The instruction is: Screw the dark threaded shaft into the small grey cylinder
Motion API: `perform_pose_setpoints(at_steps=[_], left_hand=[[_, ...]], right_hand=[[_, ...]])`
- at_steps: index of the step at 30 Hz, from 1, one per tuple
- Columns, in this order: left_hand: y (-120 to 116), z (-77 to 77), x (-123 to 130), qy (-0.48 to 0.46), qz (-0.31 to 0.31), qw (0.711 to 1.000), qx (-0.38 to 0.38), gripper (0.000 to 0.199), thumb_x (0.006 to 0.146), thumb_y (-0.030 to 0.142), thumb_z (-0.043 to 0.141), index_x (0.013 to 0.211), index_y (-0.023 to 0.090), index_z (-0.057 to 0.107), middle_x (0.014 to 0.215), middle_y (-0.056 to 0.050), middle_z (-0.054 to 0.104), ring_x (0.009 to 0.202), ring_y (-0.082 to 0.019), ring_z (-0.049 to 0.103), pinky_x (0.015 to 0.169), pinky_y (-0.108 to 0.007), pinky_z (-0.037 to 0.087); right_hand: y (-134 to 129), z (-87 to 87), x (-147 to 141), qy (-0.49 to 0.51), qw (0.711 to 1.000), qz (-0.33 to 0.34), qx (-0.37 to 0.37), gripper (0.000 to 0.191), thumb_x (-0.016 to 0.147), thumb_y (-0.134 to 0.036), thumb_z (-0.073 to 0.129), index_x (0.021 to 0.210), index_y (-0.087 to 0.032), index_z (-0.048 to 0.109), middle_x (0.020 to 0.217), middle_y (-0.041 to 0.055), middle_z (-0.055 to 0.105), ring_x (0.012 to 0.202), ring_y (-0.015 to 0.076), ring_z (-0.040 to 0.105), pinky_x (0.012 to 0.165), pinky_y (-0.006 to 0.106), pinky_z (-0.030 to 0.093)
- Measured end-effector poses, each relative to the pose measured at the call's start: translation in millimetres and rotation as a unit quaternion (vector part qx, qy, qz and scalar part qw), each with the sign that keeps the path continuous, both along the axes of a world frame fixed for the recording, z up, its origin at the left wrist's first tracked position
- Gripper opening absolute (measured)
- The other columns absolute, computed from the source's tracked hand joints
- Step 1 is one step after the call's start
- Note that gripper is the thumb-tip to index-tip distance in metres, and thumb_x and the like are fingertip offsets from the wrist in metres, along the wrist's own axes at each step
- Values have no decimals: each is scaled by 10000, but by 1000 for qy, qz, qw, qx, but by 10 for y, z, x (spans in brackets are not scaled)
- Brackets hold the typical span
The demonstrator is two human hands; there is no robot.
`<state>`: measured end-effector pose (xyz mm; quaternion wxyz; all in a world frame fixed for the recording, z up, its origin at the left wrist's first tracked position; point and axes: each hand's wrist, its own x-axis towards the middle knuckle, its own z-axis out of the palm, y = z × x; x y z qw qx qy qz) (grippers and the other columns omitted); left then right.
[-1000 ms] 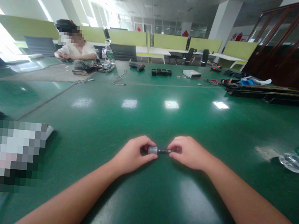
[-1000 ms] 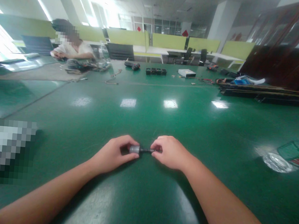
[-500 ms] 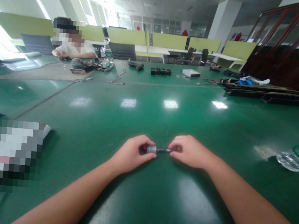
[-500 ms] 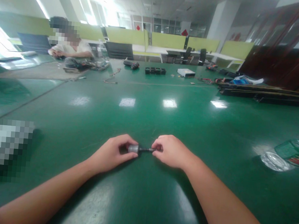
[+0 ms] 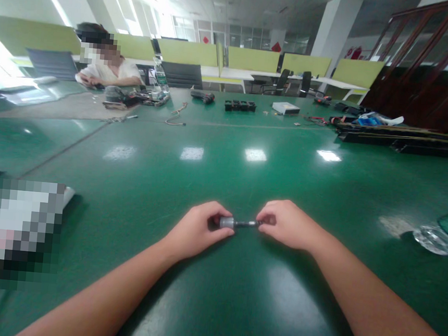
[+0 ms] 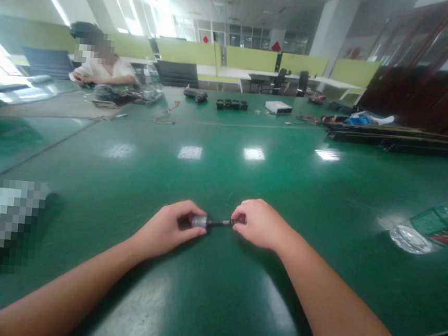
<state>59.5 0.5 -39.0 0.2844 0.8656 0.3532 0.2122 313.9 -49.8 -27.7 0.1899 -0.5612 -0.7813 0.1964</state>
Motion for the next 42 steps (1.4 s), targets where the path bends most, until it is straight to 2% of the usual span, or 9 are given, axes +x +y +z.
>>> perform_pose_setpoints(at_steps=[4,7,9,11,15,17,25,42], left_hand=[[2,-7,2,1,-4,1000,5,213,826,351,723,978,204,699,888,-21,691,792,-175,633,725,-282,503],[8,-16,-2,4,-2,1000,12,208,828,342,718,980,201,700,882,-23,688,790,-174,627,721,-280,497],[10,-18,-5,4,0,1000,12,217,827,347,716,984,199,699,883,-26,689,789,-175,628,719,-279,498],[9,-18,-5,4,-1,1000,11,221,826,354,715,982,198,698,881,-29,690,787,-178,628,716,-280,499],[5,-20,-2,2,-1,1000,8,212,831,358,709,975,203,698,876,-25,688,782,-176,628,711,-278,499],[6,-24,-1,0,-2,1000,7,212,834,363,706,976,205,698,878,-25,688,783,-176,629,710,-278,501],[4,-18,0,-4,-3,1000,7,221,831,367,707,975,200,700,879,-29,692,782,-176,629,713,-281,503],[1,-26,8,-7,0,1000,5,209,830,354,706,976,205,702,872,-25,691,780,-175,633,708,-273,509]], right_hand=[[8,-81,-120,50,998,30,21,122,809,-186,699,912,-206,762,861,29,713,781,148,621,712,269,452],[12,-159,-190,106,993,43,20,377,782,-138,707,1151,-216,701,976,37,729,867,161,644,805,292,480],[14,-190,-208,132,990,40,11,476,779,-111,692,1239,-226,652,1006,31,732,880,156,656,845,301,488],[16,-196,-211,132,991,33,19,435,779,-106,683,1199,-221,670,1003,32,732,882,158,657,850,305,488],[24,-176,-222,85,994,39,55,206,791,-161,696,991,-193,737,948,50,722,877,180,627,804,311,473],[27,-170,-239,79,994,43,57,171,797,-177,701,963,-189,739,928,51,716,863,178,614,788,306,465],[29,-167,-286,75,995,42,59,174,798,-177,699,969,-191,731,890,38,704,835,169,589,759,293,446],[46,-192,-303,75,993,53,69,143,849,-196,670,967,-205,749,926,46,727,887,183,605,809,310,453]])
